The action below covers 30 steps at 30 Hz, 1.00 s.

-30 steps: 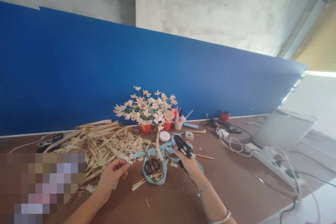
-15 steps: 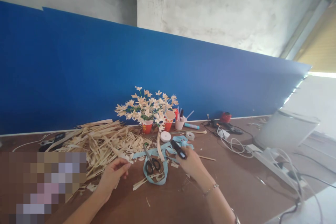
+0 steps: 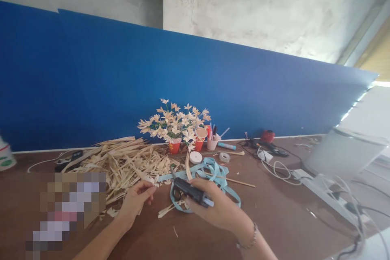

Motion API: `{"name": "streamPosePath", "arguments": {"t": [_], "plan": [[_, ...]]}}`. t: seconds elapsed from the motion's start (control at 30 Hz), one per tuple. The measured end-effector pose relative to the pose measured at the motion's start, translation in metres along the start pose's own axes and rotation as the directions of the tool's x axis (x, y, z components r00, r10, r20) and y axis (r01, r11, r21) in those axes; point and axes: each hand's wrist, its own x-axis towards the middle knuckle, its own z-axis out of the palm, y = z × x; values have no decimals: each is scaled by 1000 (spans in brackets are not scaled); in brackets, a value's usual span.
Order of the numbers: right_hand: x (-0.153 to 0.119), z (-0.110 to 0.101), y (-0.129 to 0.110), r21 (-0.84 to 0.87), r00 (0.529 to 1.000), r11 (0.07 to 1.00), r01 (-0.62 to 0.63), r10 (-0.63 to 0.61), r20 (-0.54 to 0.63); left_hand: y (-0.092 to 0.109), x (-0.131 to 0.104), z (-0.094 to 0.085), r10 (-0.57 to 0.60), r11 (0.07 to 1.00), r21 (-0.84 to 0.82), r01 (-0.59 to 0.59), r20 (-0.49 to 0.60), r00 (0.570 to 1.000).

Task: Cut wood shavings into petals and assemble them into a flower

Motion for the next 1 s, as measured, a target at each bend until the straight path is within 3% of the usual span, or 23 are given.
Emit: {"name": "streamPosePath", "arguments": {"t": [0.13,0.27,0.6,1.0], "plan": [[20,37,-11,-51,964,971,233,-223,142,4,-1,2,-17,1000,-19,17,-26,1000],[35,68,-3,-83,926,929,359,-344,156,11,-3,2,-27,994,-104,21,-54,998],[45,96,19,-152,919,907,393,-380,107,8,0,-1,-38,978,-209,10,-126,991],[45,100,21,-168,939,924,343,-332,89,5,1,-1,-42,986,-164,28,-84,996]]}}
